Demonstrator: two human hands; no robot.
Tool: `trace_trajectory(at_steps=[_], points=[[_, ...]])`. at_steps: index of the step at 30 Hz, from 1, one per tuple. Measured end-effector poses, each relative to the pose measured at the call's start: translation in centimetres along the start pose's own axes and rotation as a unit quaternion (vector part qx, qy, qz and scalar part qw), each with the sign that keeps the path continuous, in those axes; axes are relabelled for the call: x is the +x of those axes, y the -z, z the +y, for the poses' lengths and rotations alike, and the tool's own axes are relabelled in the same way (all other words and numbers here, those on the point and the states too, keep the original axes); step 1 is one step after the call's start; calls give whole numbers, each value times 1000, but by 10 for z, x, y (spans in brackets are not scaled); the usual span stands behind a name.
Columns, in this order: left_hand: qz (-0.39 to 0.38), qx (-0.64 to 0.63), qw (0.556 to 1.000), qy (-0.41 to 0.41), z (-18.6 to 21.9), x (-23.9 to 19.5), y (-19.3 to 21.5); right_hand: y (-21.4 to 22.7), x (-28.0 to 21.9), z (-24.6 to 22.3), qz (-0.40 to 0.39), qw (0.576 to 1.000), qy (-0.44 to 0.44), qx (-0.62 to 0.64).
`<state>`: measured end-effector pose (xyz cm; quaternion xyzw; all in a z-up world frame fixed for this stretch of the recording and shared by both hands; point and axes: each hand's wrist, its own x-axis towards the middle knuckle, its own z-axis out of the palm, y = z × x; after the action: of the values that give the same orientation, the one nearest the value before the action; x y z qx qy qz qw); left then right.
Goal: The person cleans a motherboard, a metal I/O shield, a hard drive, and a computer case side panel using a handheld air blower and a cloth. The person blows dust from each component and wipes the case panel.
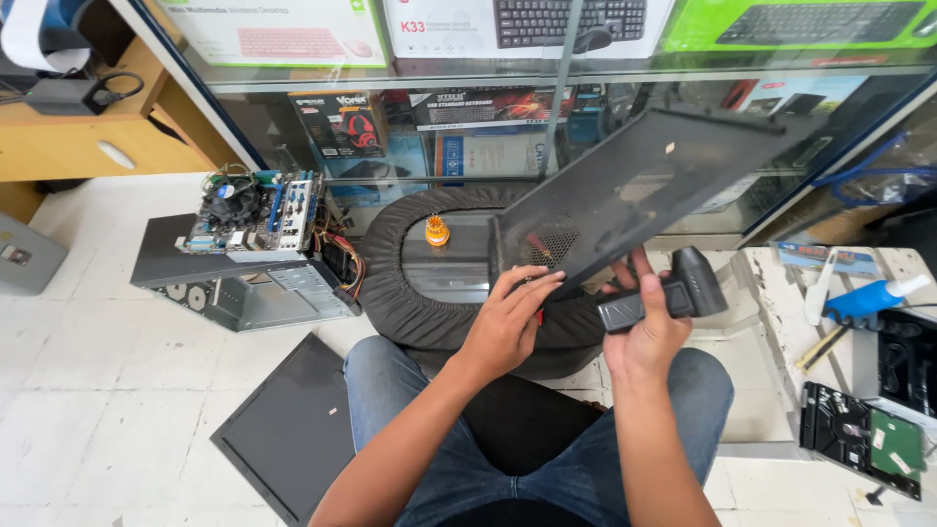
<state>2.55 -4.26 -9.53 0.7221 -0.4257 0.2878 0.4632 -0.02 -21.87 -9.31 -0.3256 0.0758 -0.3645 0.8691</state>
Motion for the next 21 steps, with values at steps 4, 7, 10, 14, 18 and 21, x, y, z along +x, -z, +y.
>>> trace_trajectory(at_steps=[4,7,10,14,18,21], points=[[-36,24,999,-26,-16,-9,-13,22,19,21,74,997,17,-15],[-56,24,998,-34,-33,-15,-19,27,21,36,127,991,29,-19],[-71,27,996,-46,-43,-16,-22,25,23,40,186,982,34,-19],[-90,32,994,-59,-58,-14,-26,2,13,35,231,972,42,-1],[-138,43,987,-67,-82,-8,-28,14,23,48,256,963,77,-42],[-182,50,979,-77,-95,-1,-32,26,24,56,253,952,133,-107]])
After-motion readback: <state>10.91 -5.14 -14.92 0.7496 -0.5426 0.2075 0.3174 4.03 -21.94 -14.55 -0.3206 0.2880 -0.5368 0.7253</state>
